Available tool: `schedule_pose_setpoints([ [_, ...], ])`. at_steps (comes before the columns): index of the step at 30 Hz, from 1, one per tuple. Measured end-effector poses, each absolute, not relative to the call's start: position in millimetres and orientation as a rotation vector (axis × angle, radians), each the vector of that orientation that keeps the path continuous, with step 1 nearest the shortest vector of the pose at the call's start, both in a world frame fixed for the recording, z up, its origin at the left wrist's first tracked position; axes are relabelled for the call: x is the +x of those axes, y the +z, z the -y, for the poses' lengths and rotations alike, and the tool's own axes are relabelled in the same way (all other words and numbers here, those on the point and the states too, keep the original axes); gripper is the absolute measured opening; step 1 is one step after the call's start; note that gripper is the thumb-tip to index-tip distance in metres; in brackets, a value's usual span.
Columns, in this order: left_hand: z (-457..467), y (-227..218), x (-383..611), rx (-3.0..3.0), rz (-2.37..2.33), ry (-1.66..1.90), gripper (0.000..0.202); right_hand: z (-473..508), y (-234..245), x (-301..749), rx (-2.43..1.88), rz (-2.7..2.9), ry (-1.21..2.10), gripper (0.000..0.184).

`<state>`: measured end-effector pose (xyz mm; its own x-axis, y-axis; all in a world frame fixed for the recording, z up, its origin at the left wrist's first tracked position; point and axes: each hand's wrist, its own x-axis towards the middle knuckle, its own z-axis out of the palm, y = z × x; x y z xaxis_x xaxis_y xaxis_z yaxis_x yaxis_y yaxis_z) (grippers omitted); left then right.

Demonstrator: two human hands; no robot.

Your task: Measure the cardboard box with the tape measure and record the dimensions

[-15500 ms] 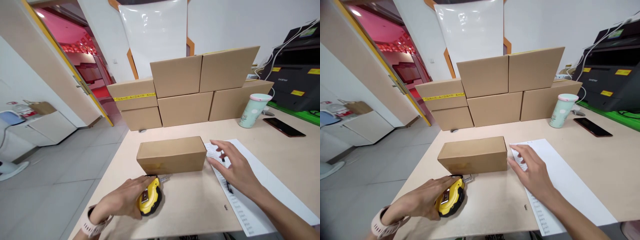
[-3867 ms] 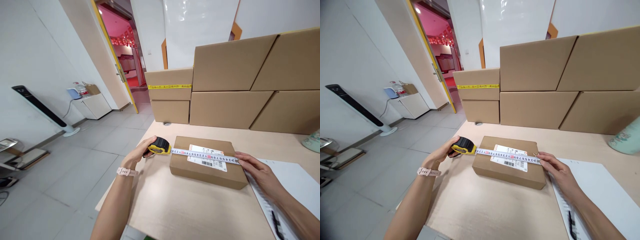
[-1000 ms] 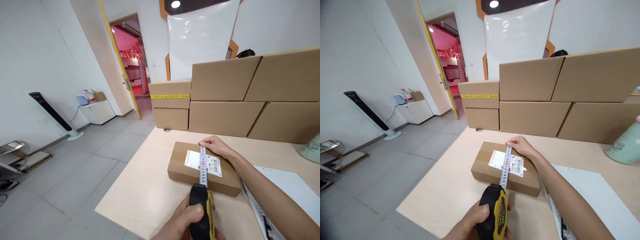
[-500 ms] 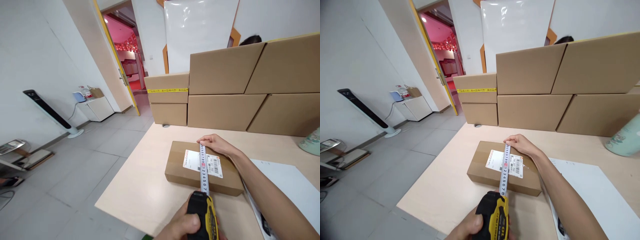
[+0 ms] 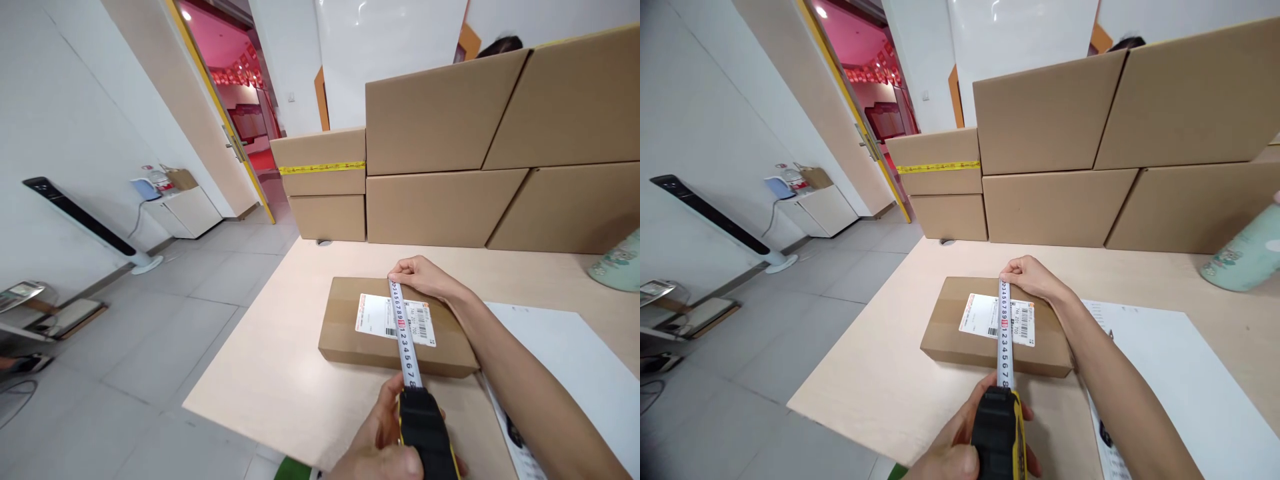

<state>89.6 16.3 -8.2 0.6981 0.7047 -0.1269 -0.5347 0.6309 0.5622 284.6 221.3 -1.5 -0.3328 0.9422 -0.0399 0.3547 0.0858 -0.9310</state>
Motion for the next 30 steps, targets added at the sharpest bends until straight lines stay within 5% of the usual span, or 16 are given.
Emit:
schedule_pose_setpoints([
  [10, -21, -23, 100, 0.570, -0.357, 0.771, 0.105, -222, -2, 286, -1.270, 1.786, 1.218, 0.024],
  [30, -14, -10, 91, 0.524, -0.393, 0.724, 0.101, -222, 4, 285, -1.250, 1.779, 1.294, 0.017],
])
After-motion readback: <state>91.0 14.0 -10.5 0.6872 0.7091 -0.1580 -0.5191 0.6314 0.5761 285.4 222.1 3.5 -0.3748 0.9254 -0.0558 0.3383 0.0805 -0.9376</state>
